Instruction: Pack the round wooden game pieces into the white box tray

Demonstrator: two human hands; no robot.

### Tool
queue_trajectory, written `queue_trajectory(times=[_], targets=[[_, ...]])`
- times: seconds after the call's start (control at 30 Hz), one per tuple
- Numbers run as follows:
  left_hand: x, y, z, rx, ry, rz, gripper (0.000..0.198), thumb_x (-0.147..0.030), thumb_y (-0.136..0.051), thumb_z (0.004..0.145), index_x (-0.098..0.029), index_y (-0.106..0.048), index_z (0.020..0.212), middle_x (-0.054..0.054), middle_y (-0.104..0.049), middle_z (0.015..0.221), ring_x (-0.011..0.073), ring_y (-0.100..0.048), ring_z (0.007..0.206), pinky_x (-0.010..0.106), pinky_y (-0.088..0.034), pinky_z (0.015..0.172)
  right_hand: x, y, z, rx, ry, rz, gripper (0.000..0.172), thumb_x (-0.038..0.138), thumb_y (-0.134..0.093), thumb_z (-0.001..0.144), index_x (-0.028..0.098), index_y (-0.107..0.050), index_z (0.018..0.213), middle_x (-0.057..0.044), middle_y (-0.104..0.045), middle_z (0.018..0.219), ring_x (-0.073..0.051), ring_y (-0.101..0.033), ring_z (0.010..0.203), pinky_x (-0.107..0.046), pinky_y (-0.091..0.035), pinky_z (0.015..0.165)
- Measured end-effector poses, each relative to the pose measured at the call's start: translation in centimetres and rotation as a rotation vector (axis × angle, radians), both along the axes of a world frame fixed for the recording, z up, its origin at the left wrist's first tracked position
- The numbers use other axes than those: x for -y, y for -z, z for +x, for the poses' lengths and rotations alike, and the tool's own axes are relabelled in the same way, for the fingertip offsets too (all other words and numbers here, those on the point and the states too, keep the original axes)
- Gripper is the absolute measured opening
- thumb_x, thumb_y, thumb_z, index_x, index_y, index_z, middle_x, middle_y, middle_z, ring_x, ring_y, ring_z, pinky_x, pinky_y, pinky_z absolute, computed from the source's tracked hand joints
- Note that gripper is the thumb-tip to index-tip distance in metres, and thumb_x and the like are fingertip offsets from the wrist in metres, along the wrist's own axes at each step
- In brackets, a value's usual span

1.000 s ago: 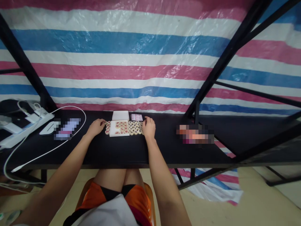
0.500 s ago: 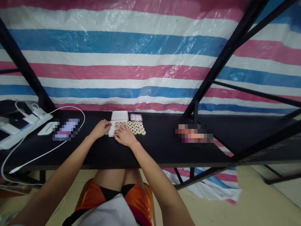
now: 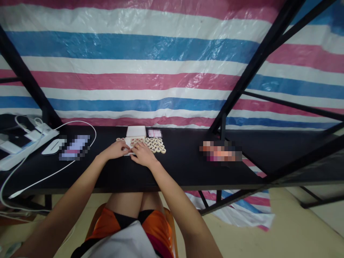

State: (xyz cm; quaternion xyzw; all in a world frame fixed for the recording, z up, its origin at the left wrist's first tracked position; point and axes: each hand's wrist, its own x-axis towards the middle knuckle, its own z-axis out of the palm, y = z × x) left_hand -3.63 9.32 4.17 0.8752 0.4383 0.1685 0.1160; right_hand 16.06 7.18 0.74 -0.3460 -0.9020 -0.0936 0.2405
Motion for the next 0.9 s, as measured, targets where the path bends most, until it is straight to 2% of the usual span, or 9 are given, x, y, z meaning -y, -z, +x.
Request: queue_trajectory(times=[0.1,0.23,0.57,0.77,0.9], targets=[[0.1,0.0,0.1,-0.03,0.047,-0.015,0.028,-0.034,-0.052,0.08,-0.019,-0.075,0.084,0.005,-0.066,0.076,0.017,-0.055,0.071,0.028,-0.037,0.068,-0.2,0.2,0.1,-0.01,0.006,-0.003,0.021,0.033,-0.054,0.088,0.017,-0.064,0.095,-0.009,-0.061,0.094,-0.023,-0.05,0.095,-0.039,-0.04,0.088],[-0.1,0.3,0.2,-0.006,0.032,-0.026,0.029,-0.035,-0.052,0.08,-0.017,-0.075,0.08,0.005,-0.066,0.076,0.0168,-0.054,0.069,0.027,-0.037,0.065,-0.2,0.3,0.1,-0.01,0.007,-0.012,0.02,0.033,-0.053,0.088,0.017,-0.064,0.094,-0.008,-0.061,0.091,-0.023,-0.051,0.094,-0.039,-0.04,0.088],[-0.8,1.0,0.0,0.14,0.0,-0.147,0.035,-0.046,-0.059,0.076,-0.016,-0.075,0.081,0.003,-0.065,0.069,0.0153,-0.052,0.067,0.026,-0.037,0.065,-0.1,0.0,0.2,-0.035,-0.002,-0.03,0.023,0.032,-0.054,0.089,0.016,-0.061,0.104,-0.01,-0.062,0.092,-0.024,-0.053,0.097,-0.04,-0.041,0.089],[-1.3,1.5,-0.2,0.156,0.069,-0.185,0.031,-0.041,-0.055,0.08,-0.017,-0.075,0.087,0.002,-0.067,0.072,0.0144,-0.052,0.066,0.025,-0.037,0.065,-0.1,0.0,0.0,-0.03,-0.034,-0.013,0.021,0.029,-0.054,0.088,0.016,-0.06,0.103,-0.011,-0.061,0.096,-0.024,-0.052,0.098,-0.042,-0.042,0.091],[-1.2,1.3,-0.1,0.149,0.041,-0.157,0.033,-0.044,-0.057,0.078,-0.017,-0.074,0.087,0.003,-0.064,0.072,0.0161,-0.053,0.069,0.026,-0.039,0.067,0.0,-0.3,0.0,-0.018,-0.032,-0.023,0.022,0.029,-0.052,0.089,0.016,-0.059,0.105,-0.01,-0.061,0.097,-0.023,-0.053,0.096,-0.042,-0.041,0.092]])
